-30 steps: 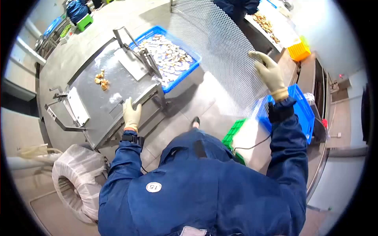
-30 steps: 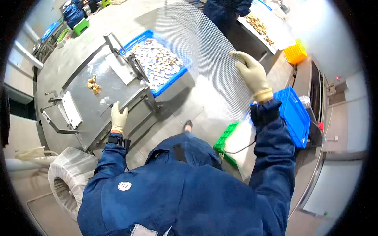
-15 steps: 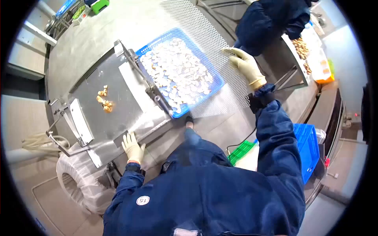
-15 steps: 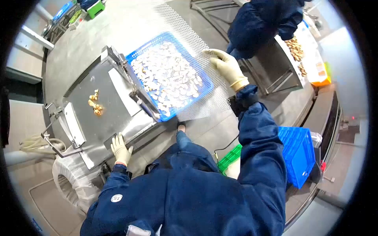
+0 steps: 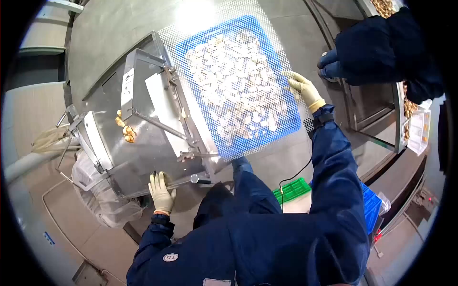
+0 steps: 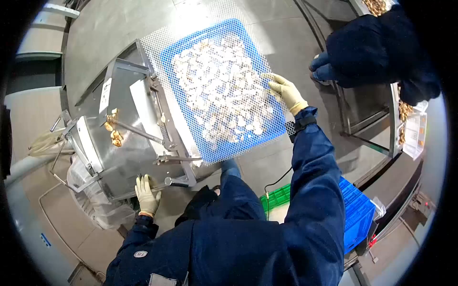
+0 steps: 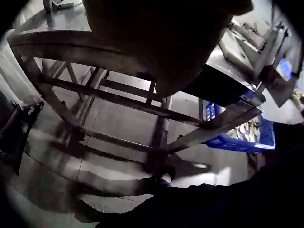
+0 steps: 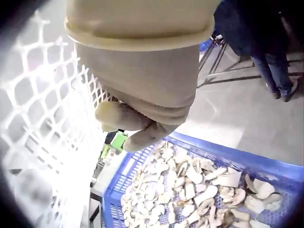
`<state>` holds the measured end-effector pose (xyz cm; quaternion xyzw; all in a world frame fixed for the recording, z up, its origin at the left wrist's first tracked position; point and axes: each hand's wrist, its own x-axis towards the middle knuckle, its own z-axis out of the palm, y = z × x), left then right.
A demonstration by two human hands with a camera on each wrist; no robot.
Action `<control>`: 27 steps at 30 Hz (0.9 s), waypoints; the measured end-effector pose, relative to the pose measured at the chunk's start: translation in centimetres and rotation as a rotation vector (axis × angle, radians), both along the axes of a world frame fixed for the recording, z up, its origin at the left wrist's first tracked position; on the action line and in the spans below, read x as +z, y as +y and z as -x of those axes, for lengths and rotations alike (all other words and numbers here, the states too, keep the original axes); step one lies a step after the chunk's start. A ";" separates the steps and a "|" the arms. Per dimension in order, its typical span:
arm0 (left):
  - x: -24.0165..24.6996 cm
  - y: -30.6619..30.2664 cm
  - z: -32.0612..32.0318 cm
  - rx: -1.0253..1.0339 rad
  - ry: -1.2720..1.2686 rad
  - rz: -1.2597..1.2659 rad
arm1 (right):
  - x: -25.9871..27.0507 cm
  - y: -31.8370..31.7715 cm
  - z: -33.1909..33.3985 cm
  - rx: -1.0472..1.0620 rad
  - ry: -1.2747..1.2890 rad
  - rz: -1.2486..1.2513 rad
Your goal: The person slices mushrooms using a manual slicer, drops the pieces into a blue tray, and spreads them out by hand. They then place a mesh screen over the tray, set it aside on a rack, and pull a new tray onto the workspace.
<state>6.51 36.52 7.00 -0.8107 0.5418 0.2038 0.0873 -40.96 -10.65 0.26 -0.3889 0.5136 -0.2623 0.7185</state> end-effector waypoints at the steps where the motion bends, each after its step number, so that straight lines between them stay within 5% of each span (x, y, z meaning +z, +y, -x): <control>1: -0.2 0.0 0.0 -0.014 -0.012 0.009 | -1.2 -0.6 0.3 0.088 -0.028 -0.025; 8: 0.0 -0.2 -0.3 -0.024 -0.026 -0.120 | -7.1 -2.9 0.9 0.145 0.128 -0.056; 27: 0.3 -0.7 -0.3 -0.069 0.006 -0.061 | -10.7 -1.8 -1.0 0.160 0.183 -0.040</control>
